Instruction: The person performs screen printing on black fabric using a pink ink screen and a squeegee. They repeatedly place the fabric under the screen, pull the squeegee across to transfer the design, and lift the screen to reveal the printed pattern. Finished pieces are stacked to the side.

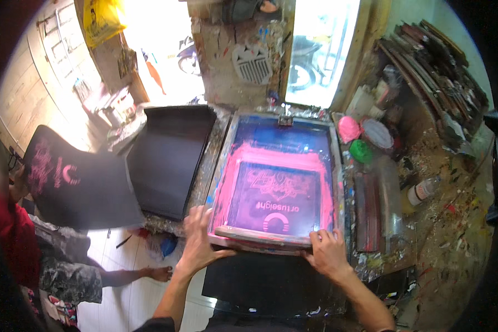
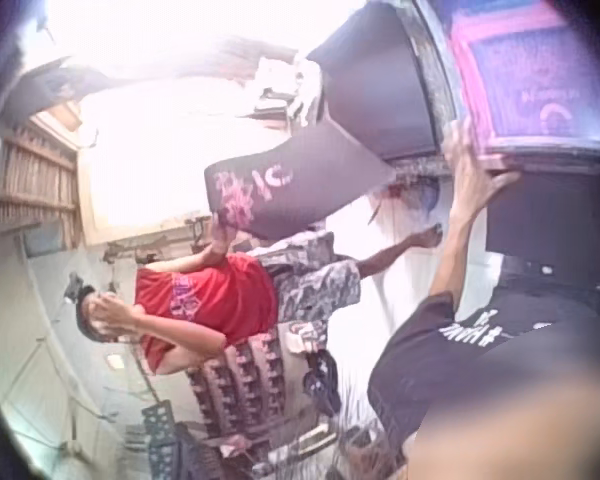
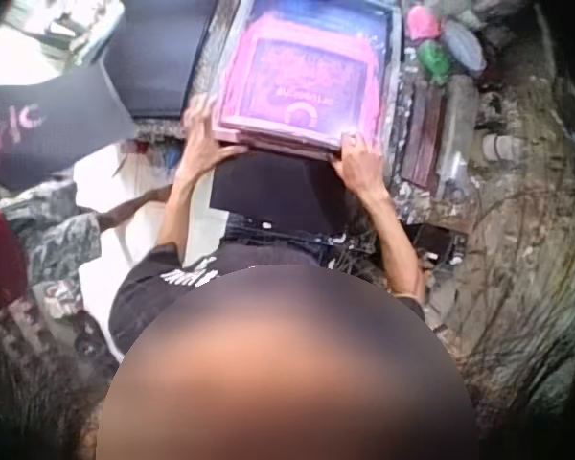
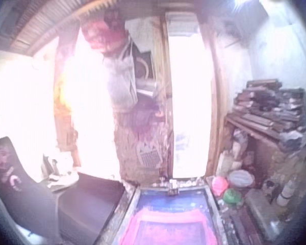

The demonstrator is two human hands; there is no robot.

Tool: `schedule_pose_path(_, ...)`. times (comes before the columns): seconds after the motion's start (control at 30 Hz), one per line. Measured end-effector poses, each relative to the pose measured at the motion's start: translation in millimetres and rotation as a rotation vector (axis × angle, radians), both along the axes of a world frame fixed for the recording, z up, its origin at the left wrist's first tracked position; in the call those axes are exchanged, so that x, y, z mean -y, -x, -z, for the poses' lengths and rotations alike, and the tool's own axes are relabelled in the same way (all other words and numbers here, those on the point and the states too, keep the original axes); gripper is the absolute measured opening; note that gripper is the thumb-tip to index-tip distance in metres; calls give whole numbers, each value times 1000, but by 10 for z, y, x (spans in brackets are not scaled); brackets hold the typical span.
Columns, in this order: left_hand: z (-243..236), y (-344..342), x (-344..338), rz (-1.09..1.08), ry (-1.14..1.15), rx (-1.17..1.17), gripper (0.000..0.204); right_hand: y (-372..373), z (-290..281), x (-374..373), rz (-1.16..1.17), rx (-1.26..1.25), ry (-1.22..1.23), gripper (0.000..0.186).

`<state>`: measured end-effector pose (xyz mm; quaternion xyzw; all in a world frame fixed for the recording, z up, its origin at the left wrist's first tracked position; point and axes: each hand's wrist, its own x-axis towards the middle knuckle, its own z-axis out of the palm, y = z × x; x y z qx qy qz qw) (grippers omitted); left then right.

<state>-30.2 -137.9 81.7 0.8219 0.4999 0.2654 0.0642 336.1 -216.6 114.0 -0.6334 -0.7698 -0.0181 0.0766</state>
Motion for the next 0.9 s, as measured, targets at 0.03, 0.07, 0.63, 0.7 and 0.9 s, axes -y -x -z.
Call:
schedule_pose_path(0.03, 124, 94, 75, -2, 61, 47, 130, 61, 20, 24, 19, -32, -58, 43)
schedule_pose_path(0.07, 248, 144, 67, -24, 105, 63, 129, 154, 55, 25, 37, -61, -132, 46)
schedule_pose_path(0.63, -699, -544, -1641, 212, -312, 1327, 66, -93, -2426, -1721, 25, 132, -946, 71)
schedule_pose_path(0.7, -364, -768, -1950, 72, -166, 527, 53, -214, -2826, -2025, 185, 6, -770, 85)
schedule_pose_path(0.9, 588, -773, -2521, 159, -191, -325, 26, 195, -3491, -2300, 444, -136, -582, 80)
